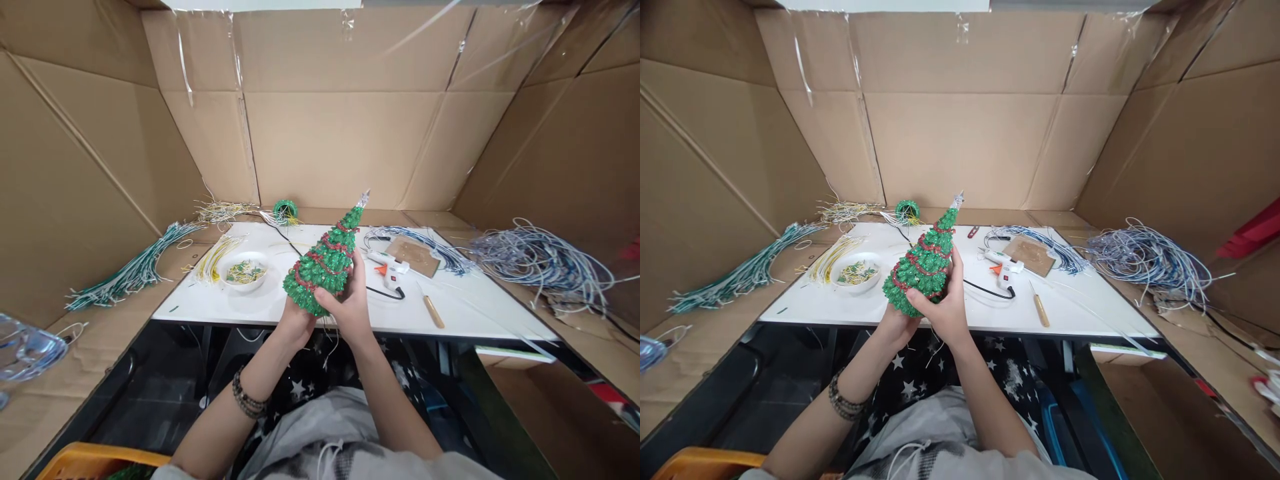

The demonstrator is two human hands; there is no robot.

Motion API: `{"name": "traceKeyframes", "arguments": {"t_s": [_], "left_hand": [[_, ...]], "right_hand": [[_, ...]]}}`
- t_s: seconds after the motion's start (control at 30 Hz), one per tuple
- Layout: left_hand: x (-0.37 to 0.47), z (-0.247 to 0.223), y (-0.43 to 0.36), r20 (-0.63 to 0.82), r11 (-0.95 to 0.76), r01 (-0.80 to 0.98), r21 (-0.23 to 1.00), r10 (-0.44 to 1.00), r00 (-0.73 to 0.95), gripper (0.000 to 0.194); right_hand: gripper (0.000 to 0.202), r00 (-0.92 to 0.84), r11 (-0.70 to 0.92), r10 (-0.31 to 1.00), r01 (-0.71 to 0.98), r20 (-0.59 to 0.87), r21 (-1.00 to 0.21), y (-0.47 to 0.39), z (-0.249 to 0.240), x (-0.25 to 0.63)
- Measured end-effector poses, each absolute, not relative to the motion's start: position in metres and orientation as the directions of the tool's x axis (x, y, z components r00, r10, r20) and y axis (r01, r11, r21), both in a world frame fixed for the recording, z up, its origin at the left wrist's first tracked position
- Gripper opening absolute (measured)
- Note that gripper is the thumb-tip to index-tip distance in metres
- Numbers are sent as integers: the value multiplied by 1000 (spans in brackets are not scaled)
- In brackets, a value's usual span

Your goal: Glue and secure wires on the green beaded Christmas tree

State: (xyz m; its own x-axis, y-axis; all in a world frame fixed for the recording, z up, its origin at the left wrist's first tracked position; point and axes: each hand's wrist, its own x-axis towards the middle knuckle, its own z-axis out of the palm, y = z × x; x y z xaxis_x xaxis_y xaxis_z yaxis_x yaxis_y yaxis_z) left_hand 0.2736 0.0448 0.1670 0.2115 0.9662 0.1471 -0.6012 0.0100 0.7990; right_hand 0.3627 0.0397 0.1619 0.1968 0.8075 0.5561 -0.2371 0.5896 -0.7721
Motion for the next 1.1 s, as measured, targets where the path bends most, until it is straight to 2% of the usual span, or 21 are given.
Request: {"name": "traceKeyframes", "arguments": {"t_s": [0.1,0.23,0.53,0.7,0.8,0.97,1.1], "left_hand": [[275,166,44,185,-23,-609,793,961,205,50],[279,162,42,245,-148,-614,775,967,76,48],[289,159,37,267,-294,-639,711,953,-141,37],[290,156,37,271,-334,-609,719,942,-196,36],[290,155,37,251,-305,-604,736,952,-176,39],[292,155,32,122,-172,-581,795,985,-124,33],[293,159,28,95,-138,-562,815,990,-105,41]], "right_hand": [[96,184,604,797,-229,575,-764,40,161,364],[95,173,623,782,-212,599,-753,41,160,364],[99,160,625,780,-171,604,-762,39,160,364],[101,161,599,801,-223,577,-769,40,161,363],[100,158,585,811,-258,564,-769,40,161,363],[102,139,566,824,-272,550,-778,40,161,365],[105,128,551,833,-272,538,-789,38,162,367]]}}
